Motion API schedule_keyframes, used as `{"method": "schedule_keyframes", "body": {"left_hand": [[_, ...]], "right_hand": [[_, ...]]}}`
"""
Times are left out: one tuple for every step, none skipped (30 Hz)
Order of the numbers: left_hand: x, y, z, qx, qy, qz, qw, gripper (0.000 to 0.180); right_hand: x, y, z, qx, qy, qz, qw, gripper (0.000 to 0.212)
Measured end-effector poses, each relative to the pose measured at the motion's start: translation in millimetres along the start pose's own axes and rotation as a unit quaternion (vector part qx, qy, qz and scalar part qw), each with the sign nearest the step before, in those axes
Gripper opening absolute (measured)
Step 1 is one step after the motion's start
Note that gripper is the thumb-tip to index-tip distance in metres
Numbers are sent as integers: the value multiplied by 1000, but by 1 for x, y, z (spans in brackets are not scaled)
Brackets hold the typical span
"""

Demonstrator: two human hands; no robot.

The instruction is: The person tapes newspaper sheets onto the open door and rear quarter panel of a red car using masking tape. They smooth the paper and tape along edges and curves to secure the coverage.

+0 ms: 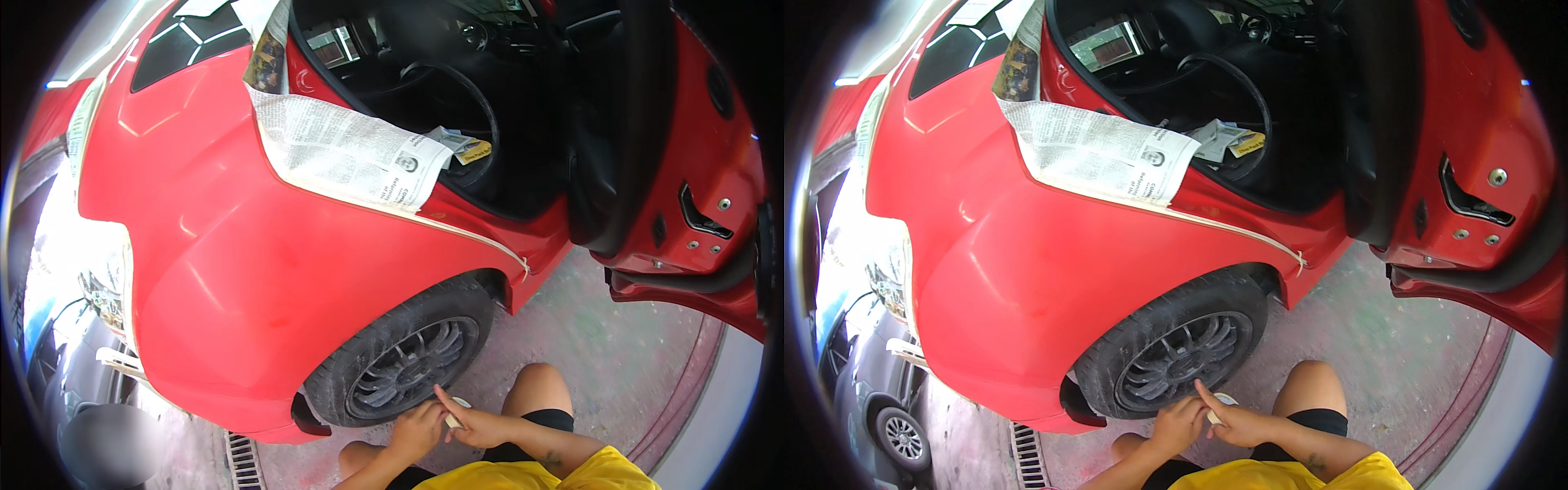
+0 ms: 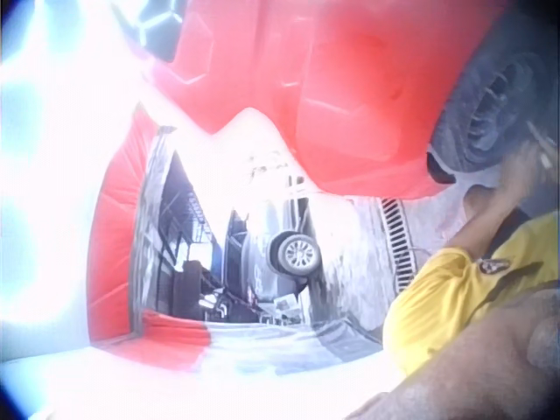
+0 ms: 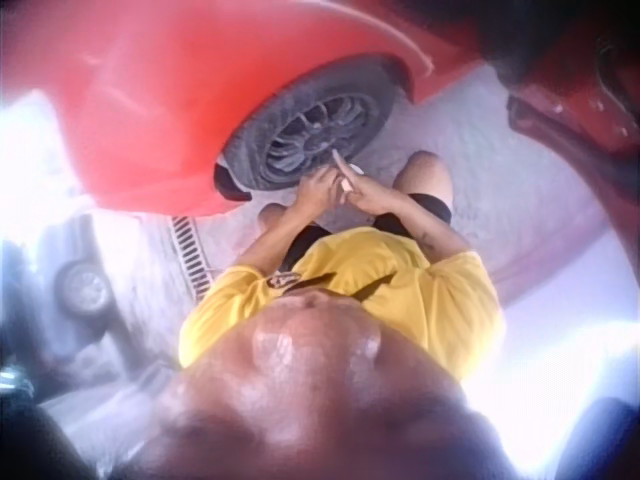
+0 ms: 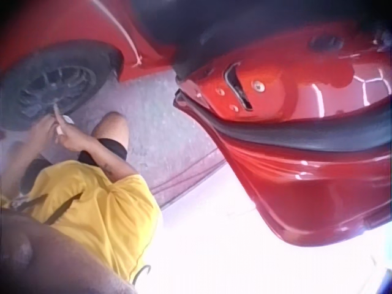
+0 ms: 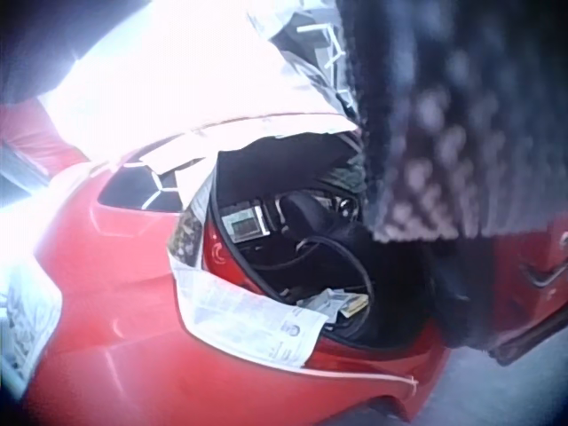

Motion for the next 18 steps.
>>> {"method": "schedule_keyframes", "body": {"left_hand": [[-1, 1, -6, 2, -47, -10, 999, 20], [0, 1, -11, 2, -95, -19, 995, 20], [10, 1, -14, -16, -16, -10, 1000, 23], [17, 0, -15, -33, 67, 0, 997, 26], [23, 0, -17, -48, 149, 8, 988, 28], [30, 2, -16, -52, 190, 15, 980, 25], [27, -4, -6, -51, 233, 19, 971, 22], [23, -11, 6, -50, 272, 25, 961, 19], [21, -18, 13, -42, 302, 47, 951, 17], [18, -26, 21, -33, 331, 69, 940, 15], [15, -33, 25, -25, 358, 91, 929, 14], [15, -38, 27, -36, 380, 148, 913, 10], [7, -45, 35, -60, 348, 128, 927, 9], [-5, -50, 44, -85, 316, 111, 938, 9], [-19, -56, 53, -108, 286, 91, 948, 9], [-36, -63, 58, -156, 274, 63, 947, 9], [-49, -70, 71, -211, 245, 22, 946, 10], [-65, -80, 83, -264, 217, -23, 940, 12]], "right_hand": [[-3, -1, 1, -4, 9, 22, 1000, 110], [-3, 0, 5, -31, 45, 19, 998, 107], [-2, 2, 10, -59, 80, 16, 995, 104], [2, 6, 12, -87, 112, 8, 990, 102], [7, 10, 21, -113, 164, -24, 980, 96], [14, 15, 37, -139, 215, -55, 965, 91], [20, 20, 49, -168, 264, -91, 945, 87], [37, 20, 54, -257, 331, 32, 907, 71], [46, 19, 55, -271, 275, 4, 922, 66], [59, 20, 55, -284, 218, -25, 933, 60], [67, 21, 56, -297, 160, -51, 940, 55], [71, 19, 63, -332, 230, -16, 915, 48], [71, 16, 72, -364, 297, 18, 882, 41], [74, 14, 78, -392, 362, 51, 845, 34], [80, 16, 87, -401, 331, 31, 854, 31], [91, 18, 99, -409, 299, 12, 862, 28], [98, 19, 111, -417, 264, -6, 869, 25], [101, 25, 132, -561, 252, 79, 784, 25]]}}
Point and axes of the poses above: each hand's wrist, its own y-axis away from the middle knuckle, its own z-axis out of the back of the hand, x = y × z, the point moved 4 cm from there along -y, towards the middle knuckle, and after that the axes turned 11 degrees about x, right-handed, at the moved point
